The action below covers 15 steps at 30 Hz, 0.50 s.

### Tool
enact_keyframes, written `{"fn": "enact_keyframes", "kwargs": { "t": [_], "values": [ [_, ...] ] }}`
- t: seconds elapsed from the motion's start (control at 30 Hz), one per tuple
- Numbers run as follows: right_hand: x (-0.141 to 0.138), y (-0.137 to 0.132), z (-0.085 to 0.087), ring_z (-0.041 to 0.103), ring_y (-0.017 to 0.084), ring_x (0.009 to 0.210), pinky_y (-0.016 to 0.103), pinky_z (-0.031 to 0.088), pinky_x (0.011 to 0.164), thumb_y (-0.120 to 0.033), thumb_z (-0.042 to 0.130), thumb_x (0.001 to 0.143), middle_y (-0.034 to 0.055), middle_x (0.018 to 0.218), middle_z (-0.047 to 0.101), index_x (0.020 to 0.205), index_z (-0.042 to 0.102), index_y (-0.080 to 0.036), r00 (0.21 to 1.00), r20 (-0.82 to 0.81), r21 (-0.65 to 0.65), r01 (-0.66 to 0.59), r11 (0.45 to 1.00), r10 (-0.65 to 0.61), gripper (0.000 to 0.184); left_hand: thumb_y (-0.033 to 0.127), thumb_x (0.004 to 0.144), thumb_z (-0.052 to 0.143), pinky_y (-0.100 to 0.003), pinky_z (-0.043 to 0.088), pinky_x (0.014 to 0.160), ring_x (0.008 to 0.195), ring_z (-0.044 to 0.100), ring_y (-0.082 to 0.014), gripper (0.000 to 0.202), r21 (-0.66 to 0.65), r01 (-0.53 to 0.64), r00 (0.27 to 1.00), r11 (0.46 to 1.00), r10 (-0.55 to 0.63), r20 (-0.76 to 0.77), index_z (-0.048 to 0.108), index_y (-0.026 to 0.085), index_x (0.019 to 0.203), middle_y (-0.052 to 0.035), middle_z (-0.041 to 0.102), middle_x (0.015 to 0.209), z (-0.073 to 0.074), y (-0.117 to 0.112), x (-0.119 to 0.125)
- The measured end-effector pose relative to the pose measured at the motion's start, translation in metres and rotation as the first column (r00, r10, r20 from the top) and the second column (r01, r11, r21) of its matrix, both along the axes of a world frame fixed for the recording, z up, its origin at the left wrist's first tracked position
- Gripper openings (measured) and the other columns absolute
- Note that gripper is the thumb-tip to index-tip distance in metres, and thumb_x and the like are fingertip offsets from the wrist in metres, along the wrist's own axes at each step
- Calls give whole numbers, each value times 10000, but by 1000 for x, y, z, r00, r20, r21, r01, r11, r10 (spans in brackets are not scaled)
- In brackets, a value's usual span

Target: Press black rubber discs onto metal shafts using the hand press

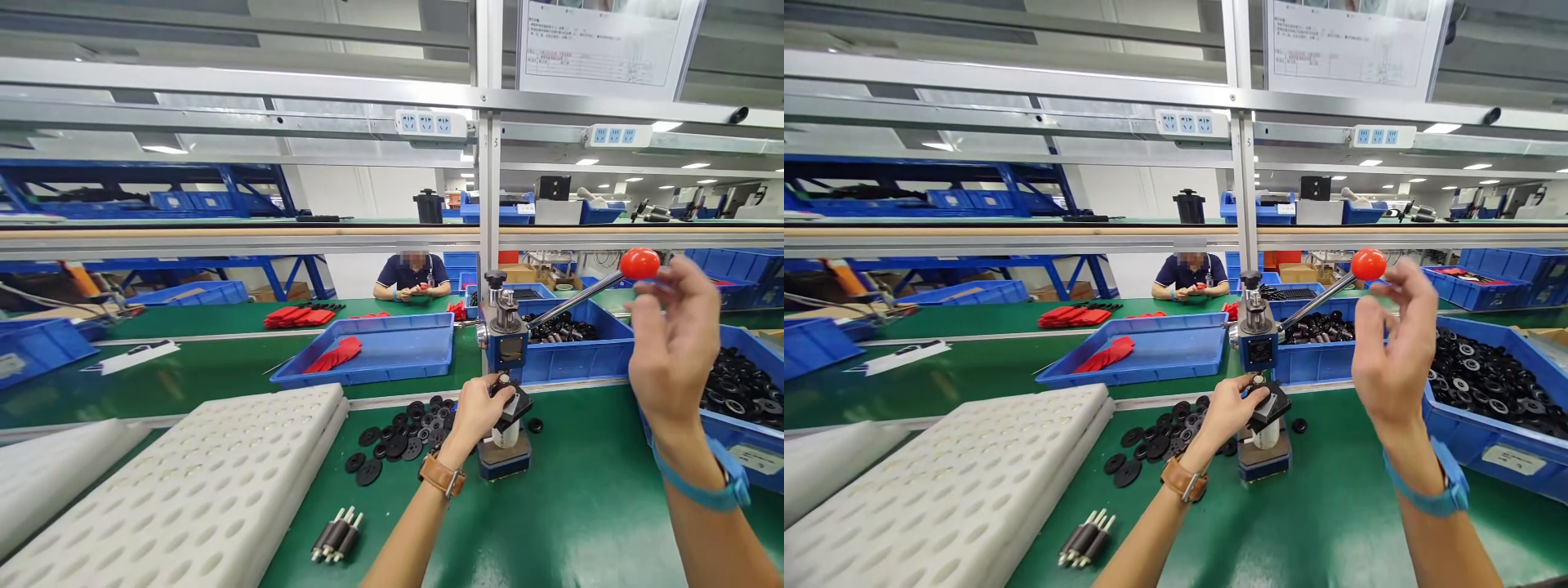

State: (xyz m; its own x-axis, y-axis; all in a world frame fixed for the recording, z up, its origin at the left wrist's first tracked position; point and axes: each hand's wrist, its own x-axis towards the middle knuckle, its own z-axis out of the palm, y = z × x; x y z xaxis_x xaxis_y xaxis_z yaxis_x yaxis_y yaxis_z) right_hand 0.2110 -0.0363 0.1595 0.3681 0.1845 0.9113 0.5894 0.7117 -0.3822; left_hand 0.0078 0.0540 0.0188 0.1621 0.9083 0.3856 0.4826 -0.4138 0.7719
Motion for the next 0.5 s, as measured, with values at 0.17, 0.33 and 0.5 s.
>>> {"fn": "enact_keyframes", "kwargs": {
  "t": [0.17,0.33,0.5],
  "values": [
    [-10,20,50,696,194,784,370,562,730,-373,508,1050,61,876,706,1060,698,-227,997,37,5,-71,997,71,240,335,860,657,-269,420,595,717,654,-212,229,-27,17,999,1000,-16,28,781,147,819,-63,773,788,-5,2,1],
    [-17,1,36,696,219,582,393,568,624,-377,682,947,-1,629,630,697,658,-251,991,-135,-43,-4,999,-2,281,363,852,660,-255,404,563,700,641,-201,248,-50,30,998,998,-26,63,771,154,777,-59,770,781,-6,3,1],
    [-14,-47,-13,730,227,694,360,591,693,-427,714,935,24,756,746,845,801,-255,970,-109,-287,180,941,-219,213,363,839,662,-251,361,531,641,606,-185,259,-69,24,996,997,-18,82,763,143,747,-52,737,703,-5,4,1]
  ]
}}
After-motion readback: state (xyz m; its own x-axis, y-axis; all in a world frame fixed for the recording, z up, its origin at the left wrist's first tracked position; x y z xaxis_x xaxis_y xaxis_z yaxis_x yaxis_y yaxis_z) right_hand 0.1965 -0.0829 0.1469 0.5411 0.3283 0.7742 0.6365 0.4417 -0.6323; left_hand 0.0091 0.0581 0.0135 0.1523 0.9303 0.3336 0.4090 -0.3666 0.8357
